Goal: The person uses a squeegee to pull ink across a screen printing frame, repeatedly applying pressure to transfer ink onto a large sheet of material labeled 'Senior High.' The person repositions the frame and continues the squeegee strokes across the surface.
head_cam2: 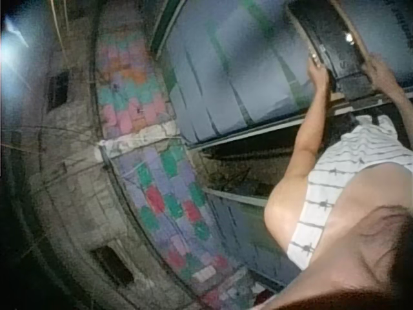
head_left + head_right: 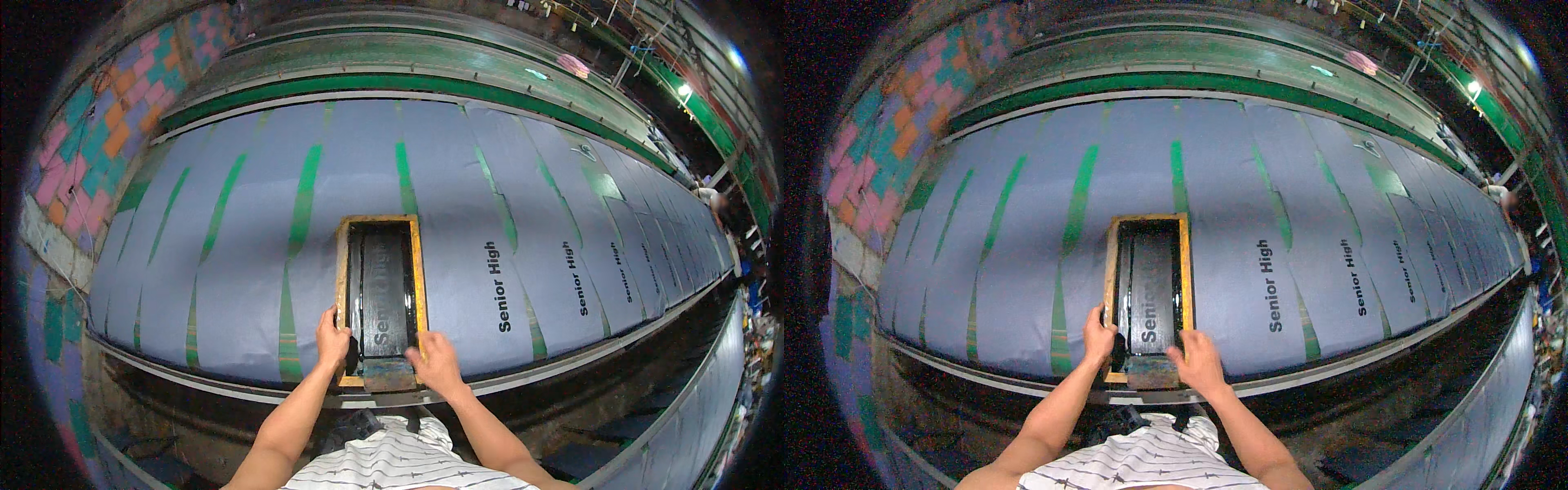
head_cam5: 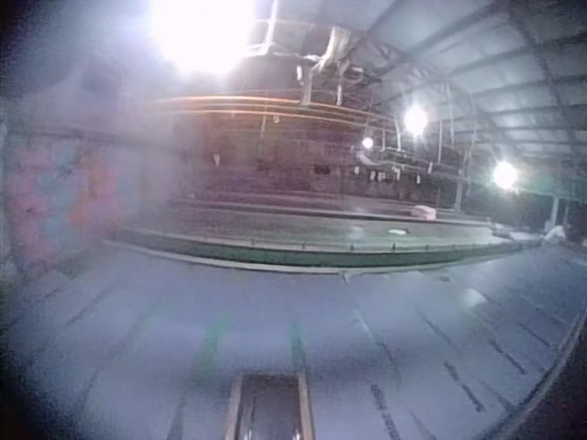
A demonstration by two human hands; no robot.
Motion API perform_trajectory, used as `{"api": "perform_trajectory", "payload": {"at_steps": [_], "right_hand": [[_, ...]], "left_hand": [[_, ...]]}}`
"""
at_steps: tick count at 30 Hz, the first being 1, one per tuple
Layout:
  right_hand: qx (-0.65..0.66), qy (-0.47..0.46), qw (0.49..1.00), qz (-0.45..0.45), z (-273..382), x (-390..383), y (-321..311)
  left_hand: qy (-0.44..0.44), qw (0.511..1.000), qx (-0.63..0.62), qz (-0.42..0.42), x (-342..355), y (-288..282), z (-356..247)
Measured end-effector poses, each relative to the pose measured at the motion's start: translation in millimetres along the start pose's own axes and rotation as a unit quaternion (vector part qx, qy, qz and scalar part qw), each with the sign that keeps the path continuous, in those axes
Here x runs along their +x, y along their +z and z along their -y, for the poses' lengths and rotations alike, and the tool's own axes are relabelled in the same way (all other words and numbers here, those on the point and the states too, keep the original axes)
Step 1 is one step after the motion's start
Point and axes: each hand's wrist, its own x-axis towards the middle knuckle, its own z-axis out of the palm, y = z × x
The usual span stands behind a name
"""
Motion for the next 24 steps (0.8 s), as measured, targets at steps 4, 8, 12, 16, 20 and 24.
{"api": "perform_trajectory", "payload": {"at_steps": [4, 8, 12, 16, 20, 24], "right_hand": [[-0.071, -0.227, 0.953, 0.185, 46, -15, -22], [-0.141, -0.177, 0.96, 0.167, 45, -20, 4], [-0.144, -0.127, 0.972, 0.138, 44, -2, 19], [-0.083, -0.129, 0.979, 0.133, 43, -1, 11], [-0.084, -0.143, 0.979, 0.12, 38, -25, 13], [-0.098, -0.207, 0.972, 0.057, 34, -23, 24]], "left_hand": [[0.01, 1.0, 0.007, 0.008, -1, 0, -3], [0.016, 1.0, -0.011, 0.005, 1, 1, 6], [0.025, 1.0, -0.003, 0.003, 1, 2, 4], [0.041, 0.999, 0.002, 0.0, 0, 1, 7], [0.033, 0.999, -0.01, 0.004, -1, 1, 4], [0.03, 0.999, -0.012, -0.001, 1, 0, -1]]}}
